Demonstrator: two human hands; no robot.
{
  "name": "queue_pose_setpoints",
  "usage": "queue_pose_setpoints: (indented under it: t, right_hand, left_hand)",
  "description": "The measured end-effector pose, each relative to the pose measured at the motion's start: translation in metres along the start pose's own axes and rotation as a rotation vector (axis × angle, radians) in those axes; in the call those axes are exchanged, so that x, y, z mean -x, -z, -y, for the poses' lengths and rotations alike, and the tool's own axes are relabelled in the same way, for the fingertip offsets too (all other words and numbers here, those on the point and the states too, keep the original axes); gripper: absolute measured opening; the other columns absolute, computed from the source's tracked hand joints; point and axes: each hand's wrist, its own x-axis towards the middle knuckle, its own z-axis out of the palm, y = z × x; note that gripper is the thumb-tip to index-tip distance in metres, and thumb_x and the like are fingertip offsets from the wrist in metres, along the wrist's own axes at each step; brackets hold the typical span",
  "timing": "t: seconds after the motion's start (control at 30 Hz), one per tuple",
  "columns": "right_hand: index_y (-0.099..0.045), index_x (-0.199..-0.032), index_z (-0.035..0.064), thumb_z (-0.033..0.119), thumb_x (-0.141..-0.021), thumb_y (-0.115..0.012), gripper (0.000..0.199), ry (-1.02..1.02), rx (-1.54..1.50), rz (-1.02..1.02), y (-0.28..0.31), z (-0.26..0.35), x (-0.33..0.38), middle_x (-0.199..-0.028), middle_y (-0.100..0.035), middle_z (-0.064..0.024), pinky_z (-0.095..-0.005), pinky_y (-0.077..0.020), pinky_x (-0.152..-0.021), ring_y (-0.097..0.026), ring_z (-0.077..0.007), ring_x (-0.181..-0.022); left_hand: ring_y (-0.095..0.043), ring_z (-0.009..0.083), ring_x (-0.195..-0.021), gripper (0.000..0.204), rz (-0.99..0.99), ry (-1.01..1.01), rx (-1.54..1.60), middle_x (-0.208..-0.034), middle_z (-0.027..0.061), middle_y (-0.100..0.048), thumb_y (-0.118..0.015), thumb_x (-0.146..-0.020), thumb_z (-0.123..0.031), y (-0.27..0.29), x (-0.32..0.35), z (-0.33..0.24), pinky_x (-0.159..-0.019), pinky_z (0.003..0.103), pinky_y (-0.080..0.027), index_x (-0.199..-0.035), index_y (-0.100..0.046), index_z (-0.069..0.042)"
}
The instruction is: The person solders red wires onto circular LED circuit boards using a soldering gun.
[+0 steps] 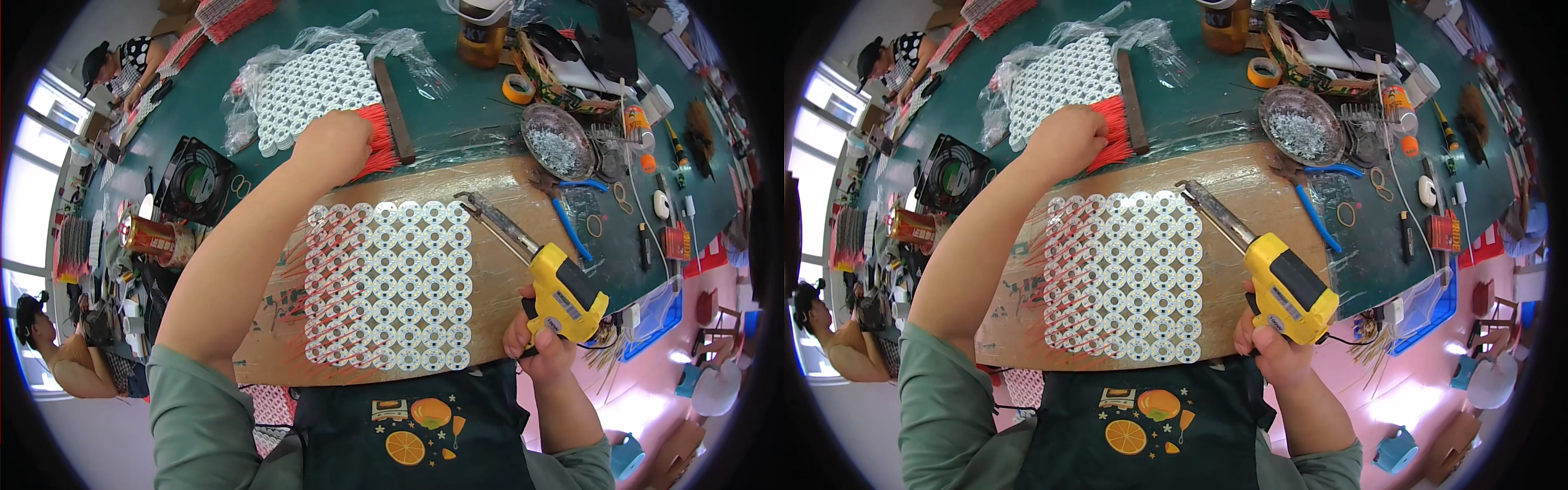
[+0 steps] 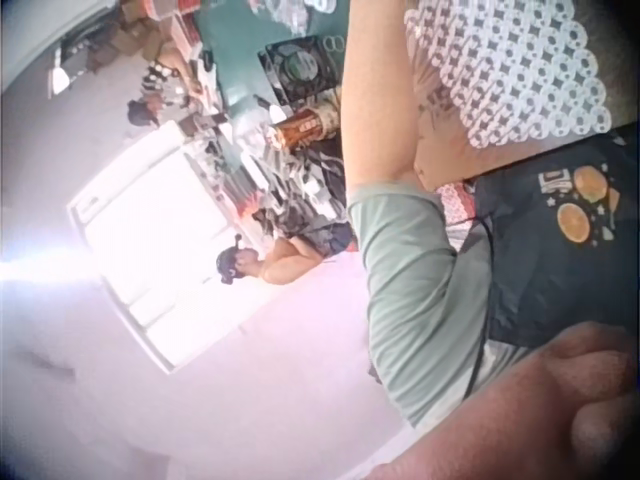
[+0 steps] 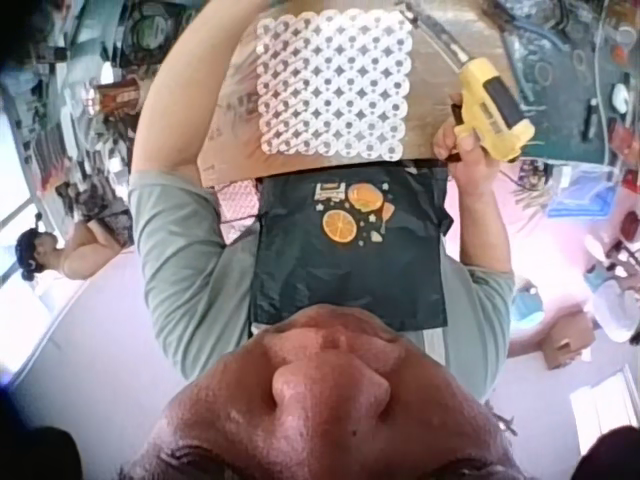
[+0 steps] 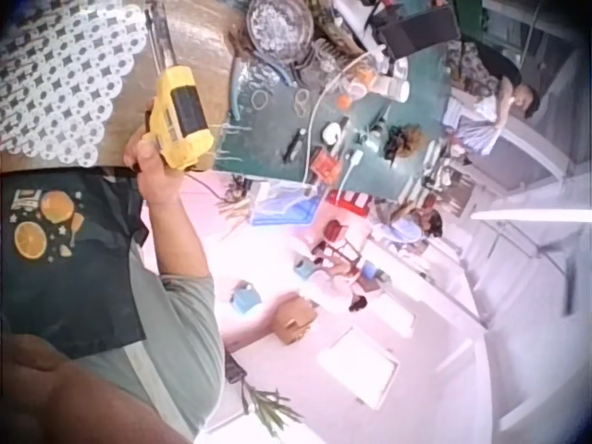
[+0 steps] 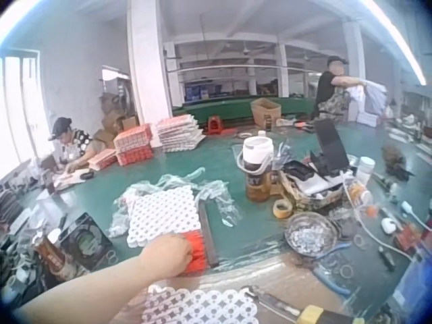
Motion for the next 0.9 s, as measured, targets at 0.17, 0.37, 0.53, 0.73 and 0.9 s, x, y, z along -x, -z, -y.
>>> queue_pose_setpoints:
  t: [0.17,0.37,0.53,0.73,0.9]
  right_hand:
    - [-0.043,-0.14,-0.0044,0.041,-0.084,-0.081,0.081,-0.017,-0.025,0.013,0.0,0.002,-0.001,-0.069,-0.052,-0.0045,-0.031,-0.0412,-0.048,-0.051,-0.0167,-0.052]
    - [-0.042,-0.141,-0.0033,0.042,-0.085,-0.081,0.082,-0.053,-0.029,0.021,0.002,0.002,0.001,-0.07,-0.051,-0.0038,-0.0303,-0.0412,-0.05,-0.051,-0.016,-0.054]
    - [-0.045,-0.142,-0.0034,0.027,-0.086,-0.082,0.073,-0.054,-0.149,0.051,0.007,-0.002,0.002,-0.094,-0.059,-0.0088,-0.0309,-0.0459,-0.056,-0.053,-0.0152,-0.063]
    - [-0.045,-0.142,-0.003,0.027,-0.086,-0.082,0.073,-0.055,-0.15,0.046,0.009,-0.004,0.004,-0.101,-0.06,-0.0098,-0.031,-0.0462,-0.057,-0.054,-0.0152,-0.064]
    - [-0.045,-0.143,-0.0028,0.024,-0.086,-0.081,0.072,-0.08,-0.16,0.087,0.013,-0.006,0.004,-0.115,-0.061,-0.012,-0.0317,-0.047,-0.057,-0.055,-0.0157,-0.066]
  left_hand:
    - [-0.071,0.0344,-0.092,0.014,0.242,0.063,0.079,-0.093,0.0156,-0.073,-0.068,-0.082,-0.018,0.012,-0.014,0.004,-0.081,0.046,-0.056,-0.09,-0.074,-0.008]
    - [-0.071,0.0341,-0.092,0.016,0.291,0.047,0.076,-0.092,0.0157,-0.074,-0.07,-0.078,-0.018,0.015,-0.018,0.002,-0.08,0.047,-0.055,-0.091,-0.074,-0.008]
    - [-0.07,0.0332,-0.085,0.016,0.268,0.026,0.129,-0.087,0.015,-0.073,-0.072,-0.077,-0.018,0.014,-0.018,0.007,-0.075,0.044,-0.054,-0.088,-0.072,-0.006]
    - [-0.069,0.0309,-0.078,0.015,0.225,0.031,0.289,-0.082,0.0142,-0.072,-0.072,-0.076,-0.017,0.021,-0.016,0.017,-0.072,0.042,-0.054,-0.086,-0.072,-0.006]
    - [-0.07,0.0314,-0.077,0.015,0.203,0.053,0.338,-0.081,0.0142,-0.073,-0.071,-0.077,-0.017,0.025,-0.015,0.016,-0.073,0.042,-0.055,-0.087,-0.073,-0.006]
